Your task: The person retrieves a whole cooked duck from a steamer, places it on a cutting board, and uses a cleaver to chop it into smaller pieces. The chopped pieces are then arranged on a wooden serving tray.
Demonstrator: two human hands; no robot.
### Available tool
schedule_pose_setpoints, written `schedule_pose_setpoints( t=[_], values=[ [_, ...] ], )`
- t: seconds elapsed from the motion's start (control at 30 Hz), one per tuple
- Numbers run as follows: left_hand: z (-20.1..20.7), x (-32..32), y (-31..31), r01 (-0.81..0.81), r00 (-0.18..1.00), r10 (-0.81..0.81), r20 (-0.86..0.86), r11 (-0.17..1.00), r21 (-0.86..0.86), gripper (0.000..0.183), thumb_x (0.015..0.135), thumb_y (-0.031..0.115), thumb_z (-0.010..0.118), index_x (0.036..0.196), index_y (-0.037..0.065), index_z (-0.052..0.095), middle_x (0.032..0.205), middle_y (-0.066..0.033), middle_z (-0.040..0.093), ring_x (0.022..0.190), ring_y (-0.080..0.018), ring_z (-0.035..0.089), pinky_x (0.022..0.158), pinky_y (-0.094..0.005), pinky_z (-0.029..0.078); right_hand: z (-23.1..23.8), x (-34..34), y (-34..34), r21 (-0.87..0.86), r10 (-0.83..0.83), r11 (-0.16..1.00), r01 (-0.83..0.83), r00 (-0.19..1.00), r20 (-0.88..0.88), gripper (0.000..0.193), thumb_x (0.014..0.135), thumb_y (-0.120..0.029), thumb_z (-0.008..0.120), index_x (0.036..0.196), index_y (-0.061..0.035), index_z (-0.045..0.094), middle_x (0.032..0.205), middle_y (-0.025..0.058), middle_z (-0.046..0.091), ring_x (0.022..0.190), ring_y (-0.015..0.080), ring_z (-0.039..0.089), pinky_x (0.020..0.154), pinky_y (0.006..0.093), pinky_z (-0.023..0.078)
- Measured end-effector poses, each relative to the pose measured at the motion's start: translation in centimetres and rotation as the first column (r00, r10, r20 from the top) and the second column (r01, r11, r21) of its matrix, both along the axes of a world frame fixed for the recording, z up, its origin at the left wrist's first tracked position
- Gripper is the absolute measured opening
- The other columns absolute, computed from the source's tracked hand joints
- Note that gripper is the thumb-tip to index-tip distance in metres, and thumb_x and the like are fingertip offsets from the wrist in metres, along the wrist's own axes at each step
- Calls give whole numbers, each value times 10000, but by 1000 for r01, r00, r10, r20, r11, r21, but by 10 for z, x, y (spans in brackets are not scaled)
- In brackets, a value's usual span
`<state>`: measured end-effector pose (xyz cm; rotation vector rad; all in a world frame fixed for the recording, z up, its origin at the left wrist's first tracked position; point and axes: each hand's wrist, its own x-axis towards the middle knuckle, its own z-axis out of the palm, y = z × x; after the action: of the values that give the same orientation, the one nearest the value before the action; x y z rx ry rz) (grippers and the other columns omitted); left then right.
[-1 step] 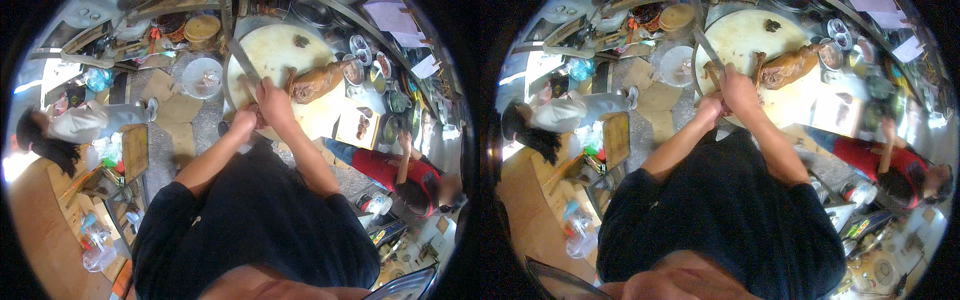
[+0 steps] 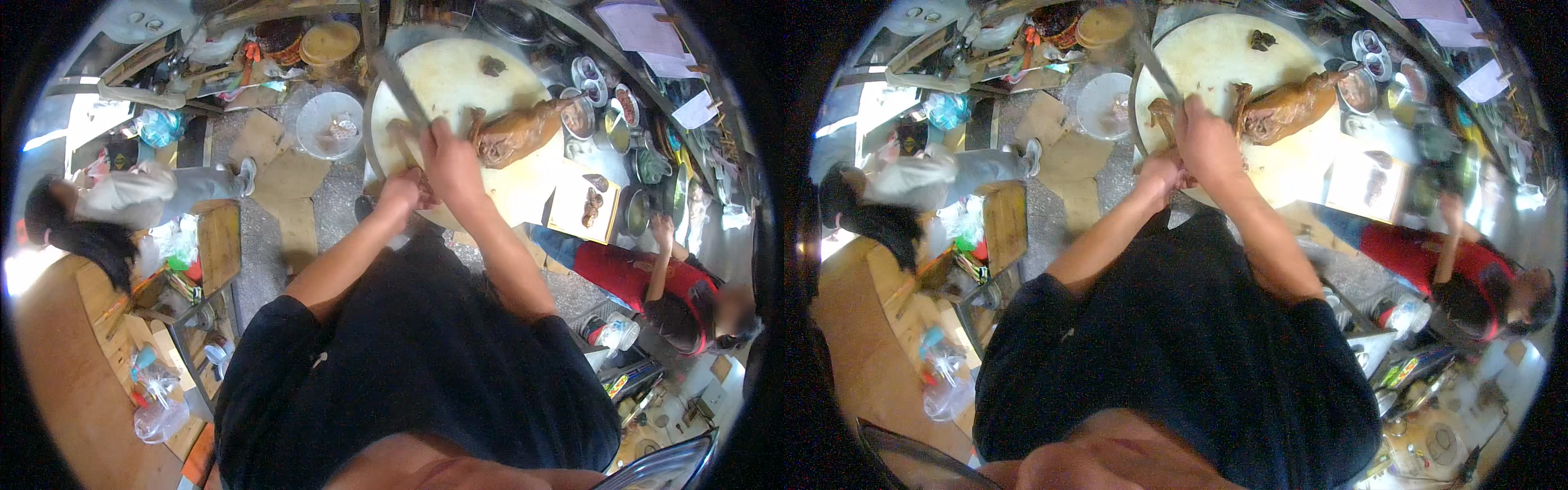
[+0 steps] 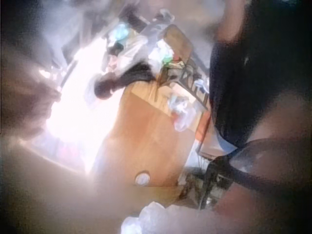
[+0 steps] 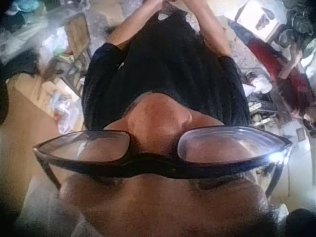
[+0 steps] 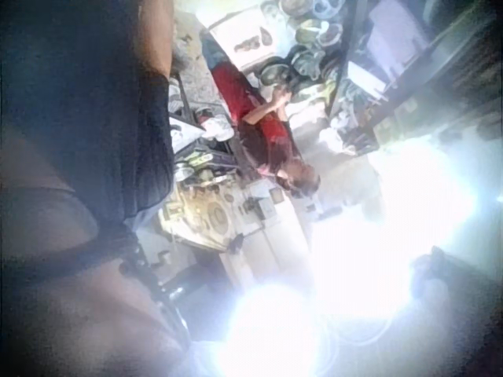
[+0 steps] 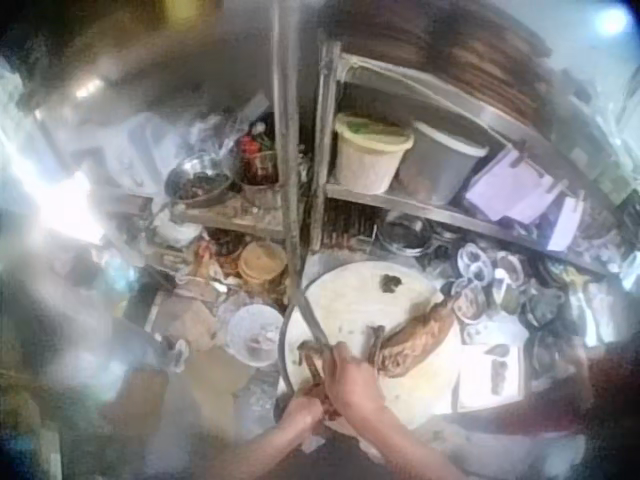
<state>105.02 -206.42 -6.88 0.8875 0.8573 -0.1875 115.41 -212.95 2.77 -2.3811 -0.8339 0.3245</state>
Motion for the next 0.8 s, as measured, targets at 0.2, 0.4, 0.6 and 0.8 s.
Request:
schedule_pose_setpoints(
  t=[0.2, 0.4, 0.6, 0.8],
  values=[
    [-2, 1, -2, -91, 996, 91, 20, 996, -17, 308, 1148, 230, 501, 1250, -29, 632, 948, -123, 738, 771, -226, 728, 722, -389, 616, -30, -3, 3, 15, -33, 999, 32, 999, 11, 243, 1114, -272, 524, 1100, -30, 543, 786, 262, 725, 750, 543, 710, 707, 631, 586],
    [2, -3, -2, -43, 999, 43, 9, 999, 13, 256, 1139, 172, 463, 1261, 0, 607, 1037, -151, 726, 803, -255, 730, 720, -408, 642, -74, 19, -2, -142, -91, 987, 80, 994, -68, 243, 1100, -274, 544, 1137, -36, 572, 869, 339, 727, 831, 569, 712, 768, 660, 567],
    [-8, 27, 19, 394, 918, -372, -135, 817, 421, 326, 1120, 243, 503, 1237, -40, 614, 848, -158, 748, 680, -259, 751, 629, -392, 632, -22, 44, -58, 155, -275, 950, 272, 962, -4, 236, 1099, -224, 640, 1029, -3, 592, 880, 302, 708, 787, 502, 684, 686, 514, 538],
    [24, 48, 44, 474, 868, -326, -375, 319, 821, 754, 986, 469, 687, 1381, -155, 540, 1151, -350, 740, 1116, -467, 738, 980, -516, 581, 13, 7, -171, -7, -328, 945, 327, 944, -41, 321, 1105, -257, 633, 1081, 59, 588, 913, 326, 699, 854, 507, 698, 743, 490, 543]
  ],
)
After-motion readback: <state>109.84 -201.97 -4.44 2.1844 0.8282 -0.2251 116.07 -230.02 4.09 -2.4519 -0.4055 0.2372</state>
